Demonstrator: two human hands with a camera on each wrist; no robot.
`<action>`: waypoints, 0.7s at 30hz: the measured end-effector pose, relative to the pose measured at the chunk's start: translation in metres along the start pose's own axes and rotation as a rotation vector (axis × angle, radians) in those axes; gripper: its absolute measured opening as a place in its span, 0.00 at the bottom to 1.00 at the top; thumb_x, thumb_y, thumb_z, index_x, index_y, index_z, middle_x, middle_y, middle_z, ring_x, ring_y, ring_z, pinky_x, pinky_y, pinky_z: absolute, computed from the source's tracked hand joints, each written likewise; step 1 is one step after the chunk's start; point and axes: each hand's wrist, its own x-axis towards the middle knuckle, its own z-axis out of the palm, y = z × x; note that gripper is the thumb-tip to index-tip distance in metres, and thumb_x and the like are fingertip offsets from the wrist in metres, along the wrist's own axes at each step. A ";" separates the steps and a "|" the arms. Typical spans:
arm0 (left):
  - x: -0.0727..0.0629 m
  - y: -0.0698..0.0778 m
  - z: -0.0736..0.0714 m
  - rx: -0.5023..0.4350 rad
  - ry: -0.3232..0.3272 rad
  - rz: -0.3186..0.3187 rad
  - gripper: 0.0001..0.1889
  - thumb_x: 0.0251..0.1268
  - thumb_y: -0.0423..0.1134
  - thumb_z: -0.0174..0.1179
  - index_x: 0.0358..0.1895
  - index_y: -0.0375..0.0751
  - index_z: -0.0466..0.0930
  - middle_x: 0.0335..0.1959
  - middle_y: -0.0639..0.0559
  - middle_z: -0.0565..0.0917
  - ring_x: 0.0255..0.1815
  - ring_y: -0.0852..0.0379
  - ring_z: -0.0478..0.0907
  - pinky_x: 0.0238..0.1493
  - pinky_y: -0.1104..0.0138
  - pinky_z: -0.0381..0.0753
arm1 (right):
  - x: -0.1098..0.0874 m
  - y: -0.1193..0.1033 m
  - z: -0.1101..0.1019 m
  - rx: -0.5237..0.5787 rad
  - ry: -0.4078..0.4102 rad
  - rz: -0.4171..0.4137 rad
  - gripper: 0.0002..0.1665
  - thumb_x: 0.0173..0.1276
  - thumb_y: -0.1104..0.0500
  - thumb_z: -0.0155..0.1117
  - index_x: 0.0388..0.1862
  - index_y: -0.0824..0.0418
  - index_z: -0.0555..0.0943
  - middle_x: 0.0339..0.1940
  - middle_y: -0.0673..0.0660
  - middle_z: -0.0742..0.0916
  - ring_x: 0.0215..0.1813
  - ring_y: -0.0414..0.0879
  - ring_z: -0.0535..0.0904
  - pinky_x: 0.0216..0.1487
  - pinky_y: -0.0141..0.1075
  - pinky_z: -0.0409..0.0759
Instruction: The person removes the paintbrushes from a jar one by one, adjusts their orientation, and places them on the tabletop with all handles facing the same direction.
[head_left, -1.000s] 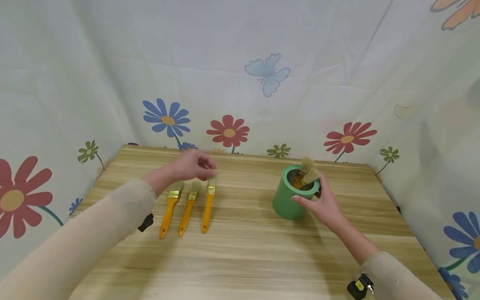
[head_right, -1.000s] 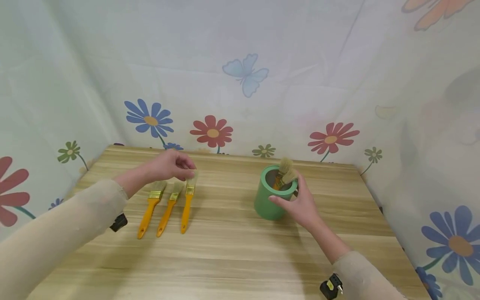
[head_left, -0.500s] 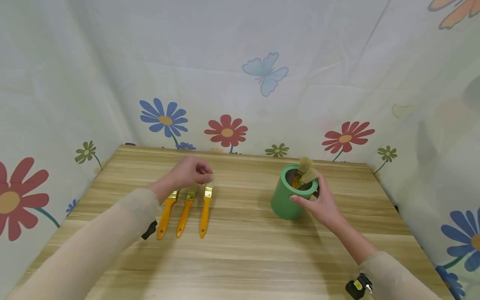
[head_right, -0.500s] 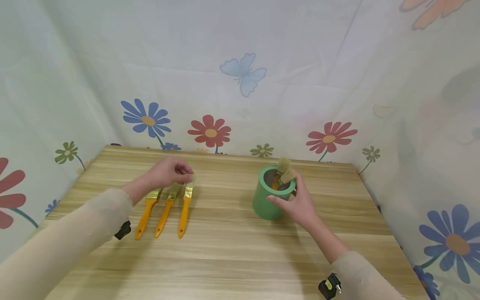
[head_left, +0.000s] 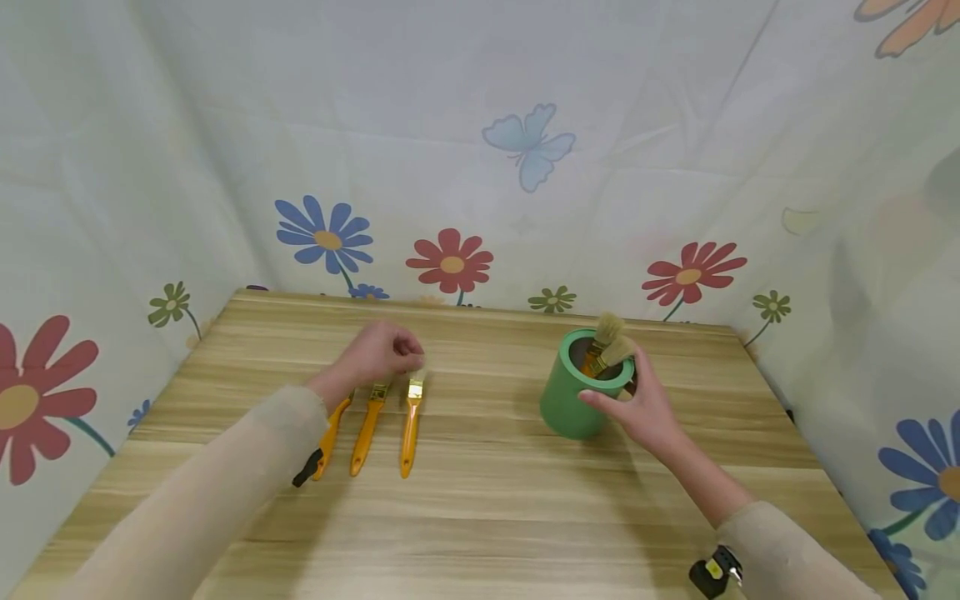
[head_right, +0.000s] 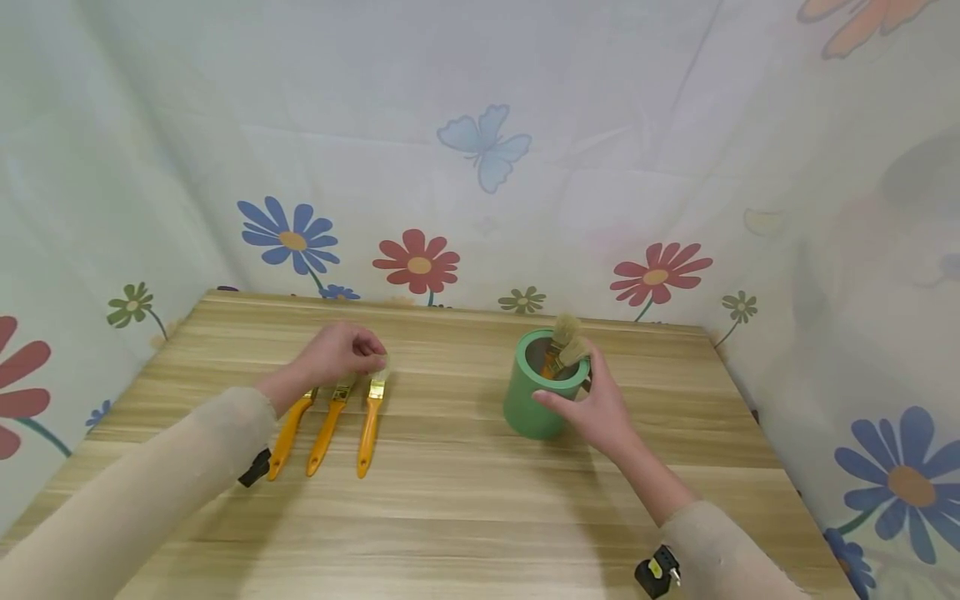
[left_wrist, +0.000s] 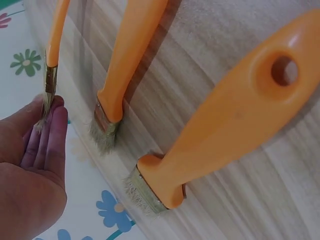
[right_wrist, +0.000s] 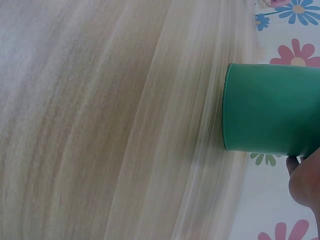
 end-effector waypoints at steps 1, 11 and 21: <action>0.001 -0.001 0.001 0.006 0.004 0.007 0.04 0.70 0.35 0.73 0.42 0.39 0.91 0.31 0.51 0.87 0.30 0.55 0.80 0.35 0.65 0.83 | 0.000 0.000 0.000 0.000 0.000 0.002 0.60 0.68 0.54 0.81 0.87 0.59 0.52 0.79 0.63 0.70 0.78 0.61 0.68 0.79 0.64 0.65; 0.005 -0.002 0.010 0.058 0.011 0.026 0.03 0.69 0.35 0.73 0.41 0.40 0.92 0.32 0.52 0.88 0.33 0.55 0.80 0.37 0.65 0.83 | 0.000 -0.001 -0.001 0.014 -0.005 0.001 0.60 0.68 0.54 0.81 0.87 0.59 0.52 0.79 0.63 0.69 0.79 0.60 0.68 0.79 0.64 0.64; 0.004 0.004 0.015 0.108 0.008 -0.006 0.03 0.70 0.36 0.74 0.41 0.40 0.91 0.33 0.52 0.87 0.34 0.54 0.79 0.39 0.65 0.84 | 0.000 -0.002 -0.002 0.019 -0.008 0.001 0.60 0.68 0.54 0.81 0.87 0.57 0.52 0.79 0.63 0.70 0.79 0.60 0.68 0.79 0.64 0.64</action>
